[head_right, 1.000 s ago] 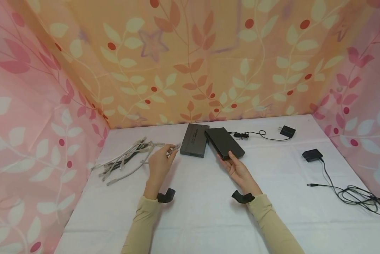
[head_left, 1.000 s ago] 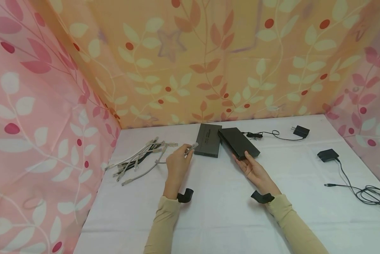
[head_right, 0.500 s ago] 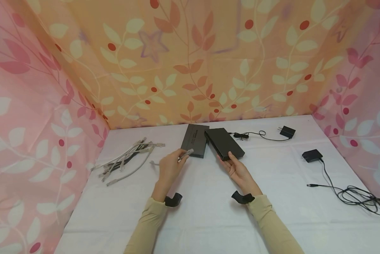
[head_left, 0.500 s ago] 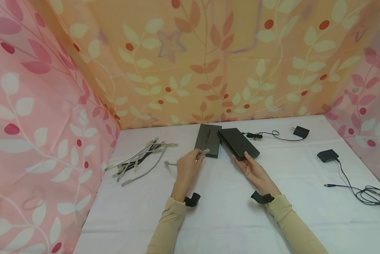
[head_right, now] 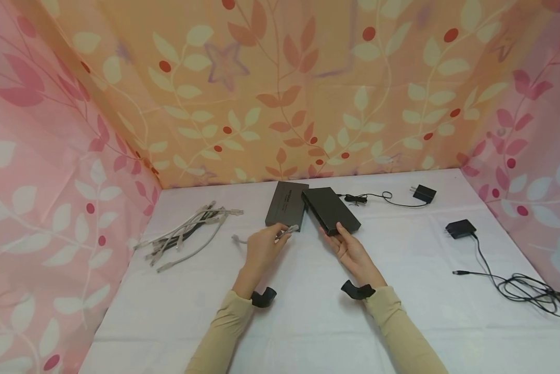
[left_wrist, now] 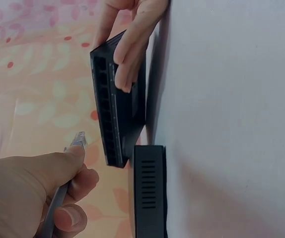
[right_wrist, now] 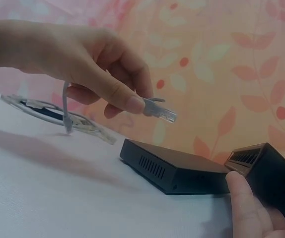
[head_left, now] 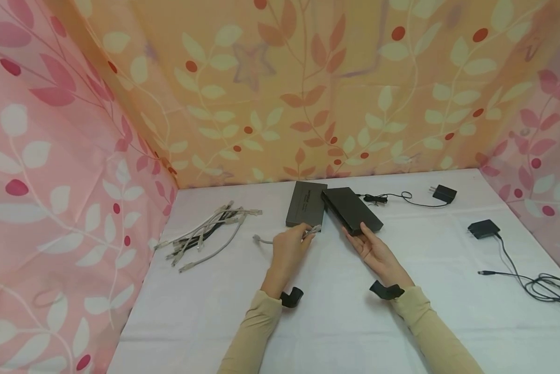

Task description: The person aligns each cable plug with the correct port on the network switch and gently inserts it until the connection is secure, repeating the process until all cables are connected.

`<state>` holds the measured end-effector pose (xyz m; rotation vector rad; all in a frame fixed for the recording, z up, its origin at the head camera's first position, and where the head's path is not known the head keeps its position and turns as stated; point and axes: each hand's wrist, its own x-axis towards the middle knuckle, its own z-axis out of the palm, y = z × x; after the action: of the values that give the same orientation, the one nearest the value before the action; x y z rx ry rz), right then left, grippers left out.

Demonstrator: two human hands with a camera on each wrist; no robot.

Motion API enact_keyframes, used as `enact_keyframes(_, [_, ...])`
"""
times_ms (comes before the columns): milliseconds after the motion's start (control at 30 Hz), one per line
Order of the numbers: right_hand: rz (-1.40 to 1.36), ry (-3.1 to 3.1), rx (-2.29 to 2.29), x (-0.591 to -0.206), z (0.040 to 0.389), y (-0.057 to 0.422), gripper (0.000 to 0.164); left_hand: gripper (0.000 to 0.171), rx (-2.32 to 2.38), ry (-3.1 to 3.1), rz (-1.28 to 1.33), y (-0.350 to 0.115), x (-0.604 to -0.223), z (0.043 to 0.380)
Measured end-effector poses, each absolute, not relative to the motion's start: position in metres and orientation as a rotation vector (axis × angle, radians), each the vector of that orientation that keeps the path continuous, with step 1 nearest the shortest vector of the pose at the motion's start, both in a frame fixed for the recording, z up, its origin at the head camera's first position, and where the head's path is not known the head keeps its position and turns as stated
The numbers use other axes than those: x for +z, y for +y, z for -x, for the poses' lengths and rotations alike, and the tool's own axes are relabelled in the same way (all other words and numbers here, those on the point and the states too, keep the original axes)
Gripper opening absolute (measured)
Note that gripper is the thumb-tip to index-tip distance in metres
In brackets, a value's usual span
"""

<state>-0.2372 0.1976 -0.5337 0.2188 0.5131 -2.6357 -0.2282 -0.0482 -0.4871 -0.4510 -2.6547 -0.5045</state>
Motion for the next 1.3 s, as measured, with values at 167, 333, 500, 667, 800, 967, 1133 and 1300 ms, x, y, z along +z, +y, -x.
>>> enact_keyframes(167, [-0.216,0.527,-2.633,-0.532,0.237,0.198,0.028,0.017,-0.463,-2.648,0.472,-0.041,-0.487,0.226])
enact_keyframes(333, [-0.211,0.530,-2.635,-0.531,0.237,0.198,0.027,0.017,-0.444,-2.648,0.514,-0.033,-0.488,0.226])
enact_keyframes(500, [-0.204,0.513,-2.640,-0.532,0.238,0.197,0.028,0.017,-0.451,-2.642,0.567,-0.024,-0.488,0.226])
enact_keyframes(667, [-0.193,0.524,-2.638,-0.533,0.238,0.196,0.030,0.017,-0.445,-2.629,0.609,-0.017,-0.493,0.227])
enact_keyframes(800, [-0.172,0.538,-2.639,-0.533,0.237,0.197,0.029,0.016,-0.460,-2.629,0.606,-0.012,-0.494,0.228])
enact_keyframes(967, [-0.143,0.563,-2.643,-0.534,0.237,0.197,0.025,0.016,-0.479,-2.617,0.617,-0.007,-0.492,0.230])
enact_keyframes(1133, [-0.102,0.616,-2.646,-0.536,0.237,0.197,0.019,0.017,-0.463,-2.602,0.646,0.001,-0.492,0.232])
enact_keyframes(1300, [-0.102,0.629,-2.659,-0.537,0.237,0.197,0.018,0.018,-0.464,-2.617,0.636,0.007,-0.493,0.235])
